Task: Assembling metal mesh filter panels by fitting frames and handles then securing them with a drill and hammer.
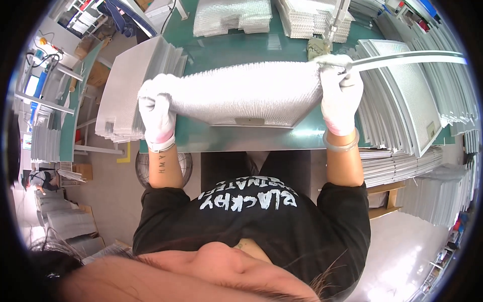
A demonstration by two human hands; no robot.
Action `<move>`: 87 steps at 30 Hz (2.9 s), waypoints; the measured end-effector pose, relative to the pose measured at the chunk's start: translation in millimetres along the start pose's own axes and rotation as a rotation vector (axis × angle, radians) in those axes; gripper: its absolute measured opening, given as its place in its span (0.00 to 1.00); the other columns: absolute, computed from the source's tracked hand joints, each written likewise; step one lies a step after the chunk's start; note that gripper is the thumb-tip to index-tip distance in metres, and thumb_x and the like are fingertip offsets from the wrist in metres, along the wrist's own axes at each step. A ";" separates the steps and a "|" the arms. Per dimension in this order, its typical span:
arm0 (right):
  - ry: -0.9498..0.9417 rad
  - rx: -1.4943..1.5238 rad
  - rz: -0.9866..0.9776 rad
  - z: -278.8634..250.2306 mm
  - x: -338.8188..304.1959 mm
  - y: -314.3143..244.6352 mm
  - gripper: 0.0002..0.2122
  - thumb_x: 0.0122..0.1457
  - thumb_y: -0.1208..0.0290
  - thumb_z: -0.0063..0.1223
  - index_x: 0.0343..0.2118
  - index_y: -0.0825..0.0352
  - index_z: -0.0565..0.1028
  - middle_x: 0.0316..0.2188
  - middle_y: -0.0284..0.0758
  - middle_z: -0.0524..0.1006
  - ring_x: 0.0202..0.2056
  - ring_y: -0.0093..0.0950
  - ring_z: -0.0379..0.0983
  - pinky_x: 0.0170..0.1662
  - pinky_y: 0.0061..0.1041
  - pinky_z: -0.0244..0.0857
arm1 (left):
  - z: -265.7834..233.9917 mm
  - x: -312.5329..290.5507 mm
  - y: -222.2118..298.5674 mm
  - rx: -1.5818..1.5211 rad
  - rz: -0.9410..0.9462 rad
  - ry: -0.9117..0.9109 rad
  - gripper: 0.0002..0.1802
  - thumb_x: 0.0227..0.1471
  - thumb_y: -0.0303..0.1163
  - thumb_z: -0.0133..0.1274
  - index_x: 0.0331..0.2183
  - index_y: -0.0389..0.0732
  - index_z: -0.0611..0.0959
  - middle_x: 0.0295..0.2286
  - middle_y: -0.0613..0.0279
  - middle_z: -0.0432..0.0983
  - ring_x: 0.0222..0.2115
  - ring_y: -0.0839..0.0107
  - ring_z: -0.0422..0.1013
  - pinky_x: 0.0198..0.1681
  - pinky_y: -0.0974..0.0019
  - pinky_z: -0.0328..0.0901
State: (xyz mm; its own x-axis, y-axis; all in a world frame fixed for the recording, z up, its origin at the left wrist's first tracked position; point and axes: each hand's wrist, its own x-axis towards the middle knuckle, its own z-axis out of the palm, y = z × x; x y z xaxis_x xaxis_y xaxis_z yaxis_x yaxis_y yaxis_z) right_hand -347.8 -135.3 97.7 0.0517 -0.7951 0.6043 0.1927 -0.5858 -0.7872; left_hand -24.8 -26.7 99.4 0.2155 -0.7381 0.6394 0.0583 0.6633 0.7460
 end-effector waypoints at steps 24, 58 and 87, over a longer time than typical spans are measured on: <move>-0.392 0.222 -0.299 -28.3 -90.5 -32.9 0.12 0.59 0.62 0.55 0.33 0.69 0.74 0.27 0.40 0.79 0.29 0.35 0.76 0.29 0.34 0.72 | -17.0 -21.1 -72.9 -0.288 -0.375 -1.514 0.55 0.50 0.67 0.51 0.64 0.35 0.57 0.64 0.38 0.46 0.66 0.46 0.42 0.67 0.46 0.41; -0.194 0.157 -0.087 16.4 -17.5 -1.7 0.13 0.67 0.62 0.46 0.31 0.66 0.68 0.25 0.38 0.72 0.25 0.30 0.68 0.29 0.27 0.65 | -57.1 -66.8 -60.3 0.319 -0.579 -0.867 0.29 0.48 0.33 0.61 0.53 0.38 0.77 0.49 0.53 0.76 0.52 0.64 0.71 0.58 0.64 0.62; -0.260 0.211 -0.164 -4.3 -82.7 -32.7 0.14 0.61 0.59 0.56 0.28 0.66 0.73 0.24 0.37 0.77 0.26 0.33 0.74 0.30 0.31 0.70 | -69.7 -92.2 -57.7 0.964 -0.421 -0.888 0.32 0.44 0.32 0.58 0.53 0.36 0.72 0.45 0.47 0.73 0.51 0.55 0.67 0.58 0.58 0.59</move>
State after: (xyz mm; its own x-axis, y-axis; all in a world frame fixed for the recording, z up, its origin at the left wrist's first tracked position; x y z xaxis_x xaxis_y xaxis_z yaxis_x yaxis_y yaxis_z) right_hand -362.6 -51.0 73.0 0.2453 -0.6111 0.7526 0.4156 -0.6351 -0.6511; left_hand 19.9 11.7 -15.5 -0.3600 -0.9324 -0.0336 -0.8082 0.2937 0.5104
